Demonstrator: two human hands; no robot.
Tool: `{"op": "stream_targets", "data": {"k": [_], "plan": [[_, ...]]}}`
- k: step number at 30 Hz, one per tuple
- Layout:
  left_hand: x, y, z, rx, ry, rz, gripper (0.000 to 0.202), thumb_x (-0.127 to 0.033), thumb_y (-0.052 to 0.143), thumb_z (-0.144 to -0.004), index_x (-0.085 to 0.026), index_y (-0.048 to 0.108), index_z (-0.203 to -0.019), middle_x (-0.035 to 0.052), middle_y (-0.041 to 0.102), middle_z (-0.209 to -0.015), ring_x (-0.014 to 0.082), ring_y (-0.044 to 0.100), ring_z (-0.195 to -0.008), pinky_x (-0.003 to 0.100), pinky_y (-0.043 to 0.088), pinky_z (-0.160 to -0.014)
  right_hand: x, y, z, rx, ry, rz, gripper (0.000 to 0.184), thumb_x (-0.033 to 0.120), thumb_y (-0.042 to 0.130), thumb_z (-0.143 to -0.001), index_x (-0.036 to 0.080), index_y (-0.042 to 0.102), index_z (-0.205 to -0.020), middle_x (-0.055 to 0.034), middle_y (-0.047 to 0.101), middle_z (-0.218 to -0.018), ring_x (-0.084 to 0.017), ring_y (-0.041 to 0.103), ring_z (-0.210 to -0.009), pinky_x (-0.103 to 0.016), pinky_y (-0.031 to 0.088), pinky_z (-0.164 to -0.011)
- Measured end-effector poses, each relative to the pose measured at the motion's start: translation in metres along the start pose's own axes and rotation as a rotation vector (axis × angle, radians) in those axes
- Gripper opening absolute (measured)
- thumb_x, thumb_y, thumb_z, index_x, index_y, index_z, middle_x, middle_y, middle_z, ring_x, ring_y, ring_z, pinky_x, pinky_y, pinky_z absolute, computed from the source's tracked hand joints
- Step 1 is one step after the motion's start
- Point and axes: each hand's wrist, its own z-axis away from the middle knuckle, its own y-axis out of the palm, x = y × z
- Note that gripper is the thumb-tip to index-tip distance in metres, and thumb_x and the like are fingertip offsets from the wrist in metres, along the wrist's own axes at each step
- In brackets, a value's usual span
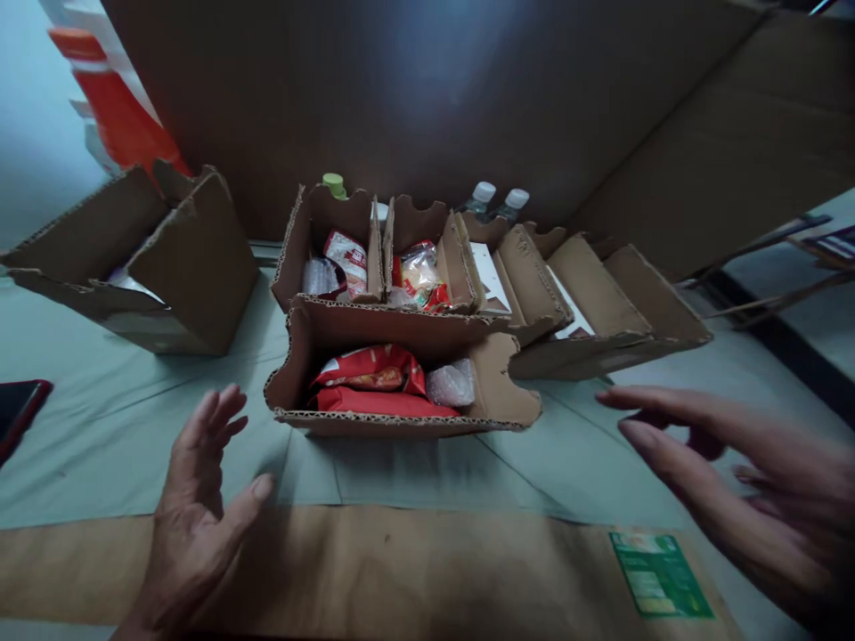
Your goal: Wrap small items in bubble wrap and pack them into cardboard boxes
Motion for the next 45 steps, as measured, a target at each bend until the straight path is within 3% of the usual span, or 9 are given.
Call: {"op": "stream_targets", "data": {"k": [4, 7, 10, 19, 22, 26, 33, 40, 45], "plan": [[0.016, 0.013, -0.009, 0.138, -0.041, 0.038, 0.104, -0.043, 0.082, -0.082, -0.047, 0.016, -0.163, 0.0003, 0.019, -0.175, 0.0343, 0.02, -0.16, 0.057, 0.022, -0.128, -0.006, 0.07, 0.035, 0.143, 0.185, -0.344, 0.06, 0.061, 0.064, -0.089, 0.024, 0.061, -0.136, -0.0115, 0.076, -0.113, -0.022, 0.068, -0.073, -0.03, 0.05, -0.05], [0.026, 0.033, -0.02, 0.264, -0.109, 0.066, 0.106, -0.056, 0.08, -0.08, -0.037, 0.018, -0.164, 0.0083, 0.026, -0.172, 0.038, 0.024, -0.158, 0.06, 0.019, -0.128, 0.015, 0.134, 0.036, 0.188, 0.241, -0.542, 0.05, 0.061, 0.064, -0.084, 0.02, 0.069, -0.114, -0.0116, 0.076, -0.103, -0.026, 0.07, -0.079, -0.04, 0.058, -0.07], [0.031, 0.046, -0.021, 0.334, -0.106, 0.131, 0.103, -0.064, 0.078, -0.079, -0.028, 0.026, -0.161, 0.0136, 0.036, -0.165, 0.0385, 0.03, -0.155, 0.059, 0.021, -0.128, 0.036, 0.165, 0.04, 0.137, 0.266, -0.65, 0.05, 0.063, 0.066, -0.081, 0.02, 0.07, -0.108, -0.0133, 0.075, -0.104, -0.034, 0.07, -0.097, -0.049, 0.057, -0.089], [0.008, -0.032, 0.032, 0.139, -0.139, 0.201, 0.095, -0.055, 0.086, -0.073, -0.03, 0.039, -0.152, 0.013, 0.053, -0.151, 0.0383, 0.038, -0.151, 0.057, 0.021, -0.129, 0.104, 0.128, 0.043, 0.095, 0.079, -0.772, 0.054, 0.056, 0.072, -0.082, 0.021, 0.069, -0.123, -0.0137, 0.073, -0.116, -0.036, 0.065, -0.117, -0.053, 0.05, -0.107], [-0.014, -0.011, 0.009, 0.149, 0.013, 0.259, 0.101, -0.06, 0.085, -0.072, -0.029, 0.035, -0.155, 0.0129, 0.048, -0.157, 0.0372, 0.039, -0.151, 0.055, 0.024, -0.128, 0.096, 0.116, 0.031, 0.025, 0.126, -0.787, 0.06, 0.061, 0.073, -0.079, 0.019, 0.067, -0.121, -0.0151, 0.072, -0.121, -0.036, 0.065, -0.118, -0.054, 0.05, -0.105], [-0.023, 0.029, 0.008, 0.361, 0.017, 0.224, 0.108, -0.06, 0.085, -0.072, -0.026, 0.032, -0.158, 0.0144, 0.035, -0.166, 0.0387, 0.027, -0.156, 0.055, 0.015, -0.13, 0.065, 0.107, 0.059, -0.117, 0.326, -0.654, 0.064, 0.06, 0.075, -0.077, 0.018, 0.065, -0.124, -0.0156, 0.072, -0.121, -0.037, 0.065, -0.118, -0.056, 0.049, -0.105], [0.002, 0.017, 0.035, 0.295, -0.106, 0.125, 0.102, -0.057, 0.082, -0.077, -0.024, 0.03, -0.158, 0.0147, 0.044, -0.16, 0.0362, 0.027, -0.157, 0.053, 0.019, -0.13, 0.07, 0.133, 0.086, -0.014, 0.358, -0.662, 0.061, 0.059, 0.072, -0.077, 0.018, 0.068, -0.123, -0.0156, 0.075, -0.116, -0.035, 0.068, -0.112, -0.052, 0.054, -0.099], [0.011, 0.073, 0.005, 0.402, -0.078, 0.133, 0.103, -0.062, 0.081, -0.075, -0.022, 0.034, -0.157, 0.0165, 0.043, -0.16, 0.0393, 0.039, -0.149, 0.054, 0.029, -0.126, 0.022, 0.157, 0.082, -0.113, 0.514, -0.651, 0.067, 0.066, 0.074, -0.072, 0.017, 0.067, -0.116, -0.0167, 0.075, -0.112, -0.037, 0.069, -0.108, -0.053, 0.055, -0.095], [0.022, 0.073, 0.016, 0.384, -0.183, 0.058, 0.103, -0.062, 0.078, -0.078, -0.025, 0.028, -0.16, 0.0162, 0.041, -0.161, 0.0401, 0.041, -0.148, 0.058, 0.028, -0.125, -0.001, 0.171, 0.103, -0.09, 0.528, -0.666, 0.067, 0.063, 0.074, -0.076, 0.018, 0.064, -0.125, -0.0165, 0.072, -0.122, -0.036, 0.065, -0.119, -0.054, 0.05, -0.105]]}}
